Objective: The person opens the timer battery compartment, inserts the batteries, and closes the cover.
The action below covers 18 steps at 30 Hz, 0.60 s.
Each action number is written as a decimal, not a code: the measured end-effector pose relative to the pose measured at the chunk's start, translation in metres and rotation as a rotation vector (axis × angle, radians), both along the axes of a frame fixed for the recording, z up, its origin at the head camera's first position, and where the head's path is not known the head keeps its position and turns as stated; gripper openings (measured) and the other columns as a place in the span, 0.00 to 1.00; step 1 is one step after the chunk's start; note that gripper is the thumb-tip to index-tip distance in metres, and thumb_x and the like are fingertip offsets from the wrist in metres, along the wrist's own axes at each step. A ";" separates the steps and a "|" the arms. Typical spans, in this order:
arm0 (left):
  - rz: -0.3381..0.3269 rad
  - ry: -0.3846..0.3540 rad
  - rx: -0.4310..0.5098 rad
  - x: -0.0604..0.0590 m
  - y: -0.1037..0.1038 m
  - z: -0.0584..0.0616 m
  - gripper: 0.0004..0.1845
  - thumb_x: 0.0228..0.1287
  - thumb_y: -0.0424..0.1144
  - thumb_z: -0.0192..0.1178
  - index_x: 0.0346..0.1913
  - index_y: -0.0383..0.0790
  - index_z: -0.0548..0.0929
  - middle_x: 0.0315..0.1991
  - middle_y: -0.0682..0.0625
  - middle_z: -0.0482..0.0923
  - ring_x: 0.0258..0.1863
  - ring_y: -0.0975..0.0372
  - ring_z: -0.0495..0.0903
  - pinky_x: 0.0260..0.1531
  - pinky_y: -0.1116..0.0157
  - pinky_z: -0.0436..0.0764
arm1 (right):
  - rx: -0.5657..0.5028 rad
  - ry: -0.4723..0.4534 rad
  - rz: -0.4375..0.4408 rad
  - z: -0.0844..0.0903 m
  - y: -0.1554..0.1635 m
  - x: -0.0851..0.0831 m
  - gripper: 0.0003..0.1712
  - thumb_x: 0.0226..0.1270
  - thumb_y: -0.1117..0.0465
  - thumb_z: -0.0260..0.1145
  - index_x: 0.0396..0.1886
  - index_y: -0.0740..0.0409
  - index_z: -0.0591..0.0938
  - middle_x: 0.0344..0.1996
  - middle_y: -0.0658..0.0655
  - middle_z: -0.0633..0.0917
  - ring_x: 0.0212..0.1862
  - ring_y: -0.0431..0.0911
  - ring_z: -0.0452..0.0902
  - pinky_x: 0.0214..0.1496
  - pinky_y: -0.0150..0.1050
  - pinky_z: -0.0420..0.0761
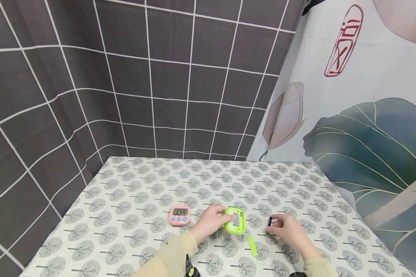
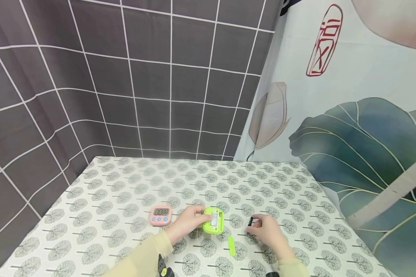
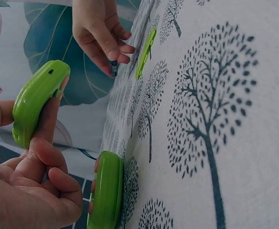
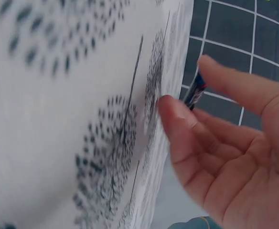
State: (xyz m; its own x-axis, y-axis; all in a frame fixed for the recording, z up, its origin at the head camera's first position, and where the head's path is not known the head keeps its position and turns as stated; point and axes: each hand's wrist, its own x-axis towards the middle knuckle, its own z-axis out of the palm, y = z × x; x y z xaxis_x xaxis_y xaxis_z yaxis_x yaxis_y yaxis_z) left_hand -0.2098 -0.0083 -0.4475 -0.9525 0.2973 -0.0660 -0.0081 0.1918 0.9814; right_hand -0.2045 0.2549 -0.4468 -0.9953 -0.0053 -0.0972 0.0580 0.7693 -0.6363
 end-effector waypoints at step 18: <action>0.019 -0.001 0.017 0.002 0.000 0.000 0.15 0.57 0.43 0.64 0.42 0.36 0.83 0.37 0.44 0.85 0.28 0.64 0.77 0.36 0.63 0.76 | -0.076 0.202 0.129 0.007 -0.021 0.008 0.33 0.49 0.53 0.75 0.55 0.61 0.79 0.35 0.47 0.85 0.33 0.36 0.76 0.35 0.30 0.76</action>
